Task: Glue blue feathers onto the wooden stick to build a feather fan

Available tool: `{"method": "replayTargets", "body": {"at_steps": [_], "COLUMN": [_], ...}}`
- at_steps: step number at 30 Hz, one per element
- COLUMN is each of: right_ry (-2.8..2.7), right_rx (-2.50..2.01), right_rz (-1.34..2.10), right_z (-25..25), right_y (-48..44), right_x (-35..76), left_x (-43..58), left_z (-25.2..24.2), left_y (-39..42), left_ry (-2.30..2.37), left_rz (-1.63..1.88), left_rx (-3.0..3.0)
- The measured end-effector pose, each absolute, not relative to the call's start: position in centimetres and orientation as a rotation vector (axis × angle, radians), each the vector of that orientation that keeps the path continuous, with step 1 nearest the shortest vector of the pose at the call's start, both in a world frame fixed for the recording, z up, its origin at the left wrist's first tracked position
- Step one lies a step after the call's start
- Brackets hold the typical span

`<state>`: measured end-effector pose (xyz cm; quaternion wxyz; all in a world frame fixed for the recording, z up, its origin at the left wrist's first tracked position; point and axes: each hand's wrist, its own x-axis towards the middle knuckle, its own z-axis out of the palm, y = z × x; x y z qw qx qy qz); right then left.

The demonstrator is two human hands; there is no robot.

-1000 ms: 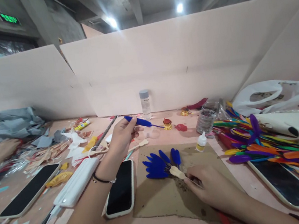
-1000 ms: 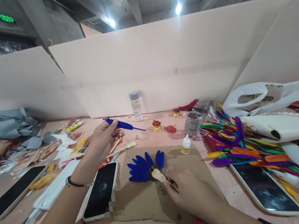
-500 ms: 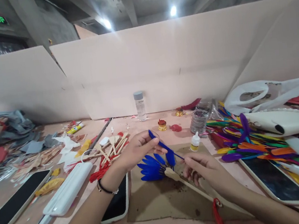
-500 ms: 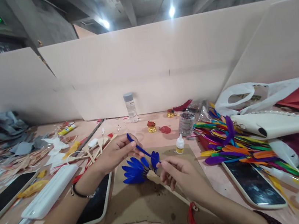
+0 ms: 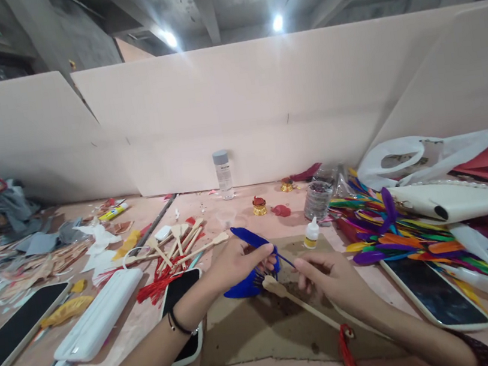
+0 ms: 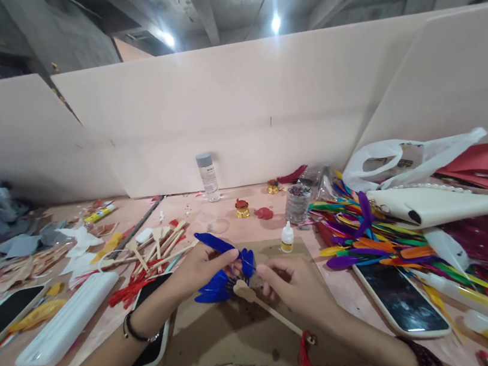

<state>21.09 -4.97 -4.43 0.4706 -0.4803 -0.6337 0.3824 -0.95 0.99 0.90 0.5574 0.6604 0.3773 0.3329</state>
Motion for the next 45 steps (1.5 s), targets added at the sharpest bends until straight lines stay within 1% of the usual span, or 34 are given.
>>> {"method": "replayTargets", "body": {"at_steps": [5, 8, 13, 19, 21, 28, 34, 39, 45], "right_ry": [-1.259, -1.155, -1.234, -1.289, -1.27, -1.213, -1.008, -0.842, -0.696], "right_rx": [-1.259, -1.327, -1.361, -1.316, -1.291, -1.127, -0.969, -0.891, -0.826], "right_rz": [0.549, 0.48, 0.613, 0.717, 0.749, 0.952, 1.208, 1.343, 1.394], "right_z": [-5.7, -7.3, -9.4, -9.2, -8.9, -6.0, -3.5, -2.7, -2.5], "right_y": [-2.0, 0.5, 2.6, 2.2, 2.0, 0.5, -1.0, -1.0, -0.9], "right_x": [24.0, 25.5, 25.9, 25.7, 25.6, 24.7, 24.2, 24.9, 24.9], "left_x": [-1.4, -1.4, -1.6, -1.6, -1.3, -1.0, -0.6, 0.1, 0.4], "left_z": [0.2, -0.4, -0.7, -0.6, -1.0, -1.6, -1.1, -1.2, -0.9], "left_y": [2.4, 3.0, 3.0, 2.4, 2.2, 2.1, 1.6, 1.1, 0.4], "left_ry": [0.959, 0.981, 0.993, 0.974, 0.967, 0.922, 0.878, 0.861, 0.869], "left_rz": [0.899, 0.93, 0.882, 0.611, 0.581, 0.714, 0.825, 0.878, 0.949], "left_rx": [1.469, 1.411, 1.395, 1.462, 1.454, 1.319, 1.216, 1.144, 1.141]}}
